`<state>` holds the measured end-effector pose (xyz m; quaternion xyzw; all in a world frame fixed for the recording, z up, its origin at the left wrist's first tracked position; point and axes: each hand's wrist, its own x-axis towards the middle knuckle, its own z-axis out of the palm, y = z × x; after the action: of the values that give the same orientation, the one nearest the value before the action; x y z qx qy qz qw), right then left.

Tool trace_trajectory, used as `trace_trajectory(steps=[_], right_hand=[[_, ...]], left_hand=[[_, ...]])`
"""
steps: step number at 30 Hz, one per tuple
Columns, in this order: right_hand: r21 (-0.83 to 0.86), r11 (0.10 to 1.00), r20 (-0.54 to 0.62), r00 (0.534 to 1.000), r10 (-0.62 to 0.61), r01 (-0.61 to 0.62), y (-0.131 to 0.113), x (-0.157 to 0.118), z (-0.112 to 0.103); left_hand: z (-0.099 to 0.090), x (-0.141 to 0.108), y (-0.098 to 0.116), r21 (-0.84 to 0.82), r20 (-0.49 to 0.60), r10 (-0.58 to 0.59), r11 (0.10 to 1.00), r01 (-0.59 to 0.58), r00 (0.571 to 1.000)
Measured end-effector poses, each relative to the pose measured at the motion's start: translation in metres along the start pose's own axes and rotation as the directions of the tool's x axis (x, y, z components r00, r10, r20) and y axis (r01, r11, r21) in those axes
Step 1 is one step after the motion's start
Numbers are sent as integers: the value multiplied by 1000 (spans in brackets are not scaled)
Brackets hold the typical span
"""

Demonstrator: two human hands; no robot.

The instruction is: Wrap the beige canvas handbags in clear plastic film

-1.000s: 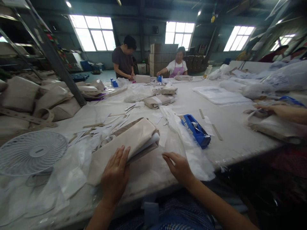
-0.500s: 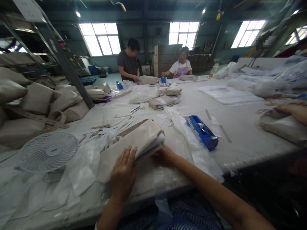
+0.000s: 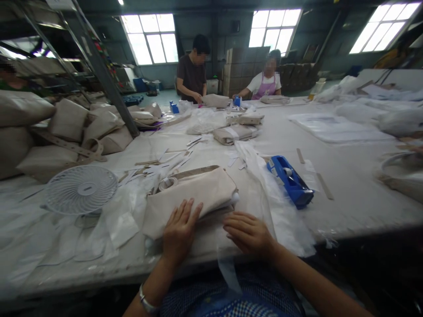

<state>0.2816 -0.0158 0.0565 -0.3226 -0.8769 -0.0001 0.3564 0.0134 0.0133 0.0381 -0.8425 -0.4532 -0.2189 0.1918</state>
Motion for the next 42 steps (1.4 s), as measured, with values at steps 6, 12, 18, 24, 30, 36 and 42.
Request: trace_trajectory(steps=[6,12,18,24,30,36,42], right_hand=[[-152,986,127,988,87,-67,7,-7,6],[-2,983,133,974,184,-185,12,-4,6],[-128,897,119,891,438,-423,82,77,1],[-559,657,403,527,748,-506,136,134,35],[-637,579,374,453,809,-509,139,148,64],[-649,532,327,433,840,-544,133,152,62],[-666,459,275,378,884,-589,130,152,54]], left_hand=[[2,-14,1,-5,-14,145,989,-145,989],[0,-5,28,-44,116,101,994,-97,988],[19,-2,45,9,12,137,991,-137,991],[23,-2,43,45,-24,144,989,-143,989],[23,1,43,33,-24,138,990,-137,990],[28,0,43,-22,-28,120,993,-120,992],[27,1,41,-77,-45,117,990,-120,992]])
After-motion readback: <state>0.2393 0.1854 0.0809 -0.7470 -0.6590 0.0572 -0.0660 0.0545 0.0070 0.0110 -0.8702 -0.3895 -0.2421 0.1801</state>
